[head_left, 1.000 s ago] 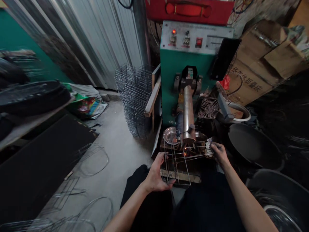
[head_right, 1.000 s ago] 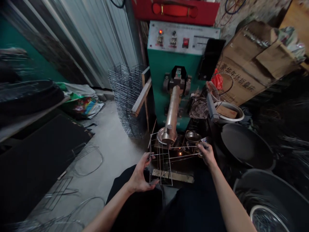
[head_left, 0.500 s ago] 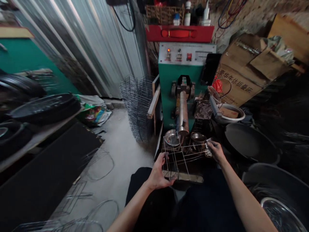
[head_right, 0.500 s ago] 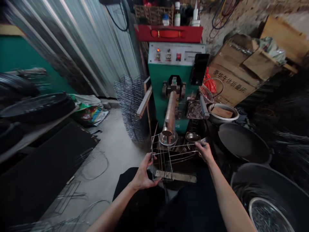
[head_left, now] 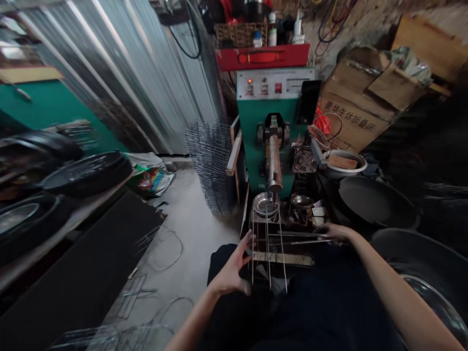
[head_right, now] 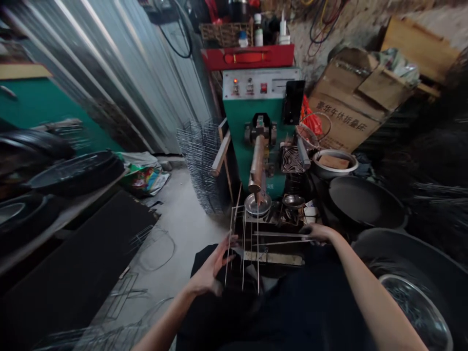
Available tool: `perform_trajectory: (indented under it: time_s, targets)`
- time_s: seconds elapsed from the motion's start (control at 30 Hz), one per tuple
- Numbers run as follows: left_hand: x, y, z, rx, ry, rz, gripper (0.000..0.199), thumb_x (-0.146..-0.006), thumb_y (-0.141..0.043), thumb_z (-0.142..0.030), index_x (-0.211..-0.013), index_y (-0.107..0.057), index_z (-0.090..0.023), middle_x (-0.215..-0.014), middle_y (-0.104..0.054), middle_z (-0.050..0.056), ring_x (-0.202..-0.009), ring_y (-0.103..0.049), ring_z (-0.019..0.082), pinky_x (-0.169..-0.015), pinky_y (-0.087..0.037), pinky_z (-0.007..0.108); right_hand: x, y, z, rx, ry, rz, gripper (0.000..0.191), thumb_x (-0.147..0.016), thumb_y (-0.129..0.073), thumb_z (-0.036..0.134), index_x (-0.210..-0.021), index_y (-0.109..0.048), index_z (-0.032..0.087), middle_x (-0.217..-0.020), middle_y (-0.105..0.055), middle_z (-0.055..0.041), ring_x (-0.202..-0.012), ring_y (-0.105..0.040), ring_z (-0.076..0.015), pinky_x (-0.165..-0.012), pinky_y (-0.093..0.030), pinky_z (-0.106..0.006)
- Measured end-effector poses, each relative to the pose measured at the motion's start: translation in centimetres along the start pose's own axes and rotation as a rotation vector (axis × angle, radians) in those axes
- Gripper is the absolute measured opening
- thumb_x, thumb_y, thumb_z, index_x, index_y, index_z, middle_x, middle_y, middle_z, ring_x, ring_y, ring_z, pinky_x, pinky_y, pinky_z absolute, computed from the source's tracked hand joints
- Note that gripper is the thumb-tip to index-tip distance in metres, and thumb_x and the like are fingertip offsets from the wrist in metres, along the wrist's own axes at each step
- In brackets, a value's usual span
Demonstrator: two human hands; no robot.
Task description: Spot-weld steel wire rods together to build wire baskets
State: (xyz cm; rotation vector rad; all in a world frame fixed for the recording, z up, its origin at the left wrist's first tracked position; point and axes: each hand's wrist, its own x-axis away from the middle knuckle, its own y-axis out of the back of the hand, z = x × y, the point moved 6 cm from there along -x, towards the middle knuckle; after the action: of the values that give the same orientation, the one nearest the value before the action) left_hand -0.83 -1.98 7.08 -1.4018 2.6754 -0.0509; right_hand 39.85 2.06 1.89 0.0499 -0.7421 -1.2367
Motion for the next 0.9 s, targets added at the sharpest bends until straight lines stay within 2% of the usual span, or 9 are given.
perform_trajectory:
  time_s: [0.07,0.1,0.2,0.33,0.43,0.53,0.6,0.73,0.9]
  targets:
    - [0.6,-0.3,0.2,-0.180,-0.003,0.013,0.144,-0.042,-0.098,-0.066,-0.163,-0.027,-0.031,-0.165,-0.033,0.019,-0.153,-0.032,0.047,-0.119,-0.034,0.070,-0.2,-1.2,-1.2,0.009,-0.115,0.137,0.045,-0.052,-0.092,0.044,-0.088,-0.079,0.020,-0.045,-0.058,0.0028,-0.032,-0.042,-0.0086,-0.032,-0.030,-0.019]
    - [0.8,-0.3,0.5,-0.265,0.012,-0.003,0.141,-0.047,-0.099,-0.061,-0.163,-0.026,-0.029,-0.163,-0.034,0.021,-0.152,-0.033,0.047,-0.118,-0.034,0.071,-0.3,-1.7,-1.8,0.012,-0.163,0.190,0.046,-0.051,-0.093,0.044,-0.087,-0.079,0.020,-0.045,-0.057,0.0029,-0.032,-0.042,-0.0084,-0.032,-0.030,-0.019]
    - [0.8,-0.3,1.0,-0.435,0.007,-0.042,0.130,-0.056,-0.098,-0.053,-0.162,-0.028,-0.026,-0.156,-0.043,0.021,-0.145,-0.044,0.047,-0.113,-0.041,0.072,-0.8,-2.0,-2.3,-0.023,-0.161,0.175,0.046,-0.044,-0.095,0.045,-0.078,-0.076,0.020,-0.044,-0.055,0.0041,-0.033,-0.044,-0.0092,-0.034,-0.031,-0.019]
    - [0.3,-0.5,1.0,-0.622,-0.123,-0.064,0.127,-0.056,-0.098,-0.044,-0.160,-0.028,-0.024,-0.155,-0.043,0.021,-0.145,-0.042,0.047,-0.119,-0.033,0.074,-1.2,-0.8,-1.5,-0.081,-0.100,0.109,0.050,-0.038,-0.098,0.047,-0.074,-0.075,0.020,-0.049,-0.059,0.0031,-0.043,-0.052,-0.0130,-0.043,-0.038,-0.022]
    - [-0.3,-0.4,1.9,-0.564,-0.138,-0.120,0.116,-0.063,-0.094,-0.045,-0.157,-0.031,-0.022,-0.150,-0.048,0.020,-0.141,-0.050,0.043,-0.119,-0.038,0.068,-1.3,0.3,1.0,-0.092,0.035,0.069,0.047,-0.045,-0.097,0.052,-0.069,-0.075,0.018,-0.063,-0.067,-0.0011,-0.060,-0.059,-0.0159,-0.056,-0.043,-0.025]
    - [-0.8,-0.4,3.3,-0.458,-0.105,-0.183,0.114,-0.062,-0.093,-0.048,-0.153,-0.030,-0.024,-0.145,-0.053,0.018,-0.136,-0.057,0.041,-0.116,-0.045,0.063,-1.1,0.5,4.8,-0.102,0.283,0.046,0.046,-0.069,-0.084,0.062,-0.072,-0.073,0.017,-0.073,-0.067,-0.0016,-0.073,-0.059,-0.0163,-0.068,-0.042,-0.026]
    - [-1.3,-0.4,3.9,-0.444,-0.089,-0.218,0.114,-0.059,-0.094,-0.047,-0.151,-0.029,-0.024,-0.141,-0.054,0.017,-0.134,-0.058,0.040,-0.115,-0.046,0.062,-1.0,0.4,6.8,-0.130,0.399,-0.024,0.049,-0.079,-0.075,0.065,-0.072,-0.069,0.017,-0.071,-0.063,-0.0004,-0.071,-0.055,-0.0153,-0.067,-0.039,-0.026]
    - [-2.6,-0.4,3.5,-0.404,-0.081,-0.230,0.111,-0.057,-0.095,-0.043,-0.146,-0.032,-0.024,-0.140,-0.053,0.015,-0.132,-0.059,0.039,-0.114,-0.048,0.058,-1.1,0.8,8.6,-0.223,0.428,-0.259,0.056,-0.081,-0.071,0.070,-0.067,-0.061,0.017,-0.065,-0.052,0.0015,-0.064,-0.045,-0.0128,-0.060,-0.032,-0.026]
    - [-4.0,-0.3,3.1,-0.399,-0.090,-0.224,0.111,-0.055,-0.096,-0.038,-0.145,-0.033,-0.023,-0.139,-0.053,0.017,-0.130,-0.059,0.039,-0.111,-0.049,0.060,-1.9,1.7,9.1,-0.232,0.425,-0.376,0.056,-0.076,-0.077,0.070,-0.063,-0.062,0.017,-0.061,-0.050,0.0017,-0.061,-0.043,-0.0121,-0.056,-0.032,-0.026]
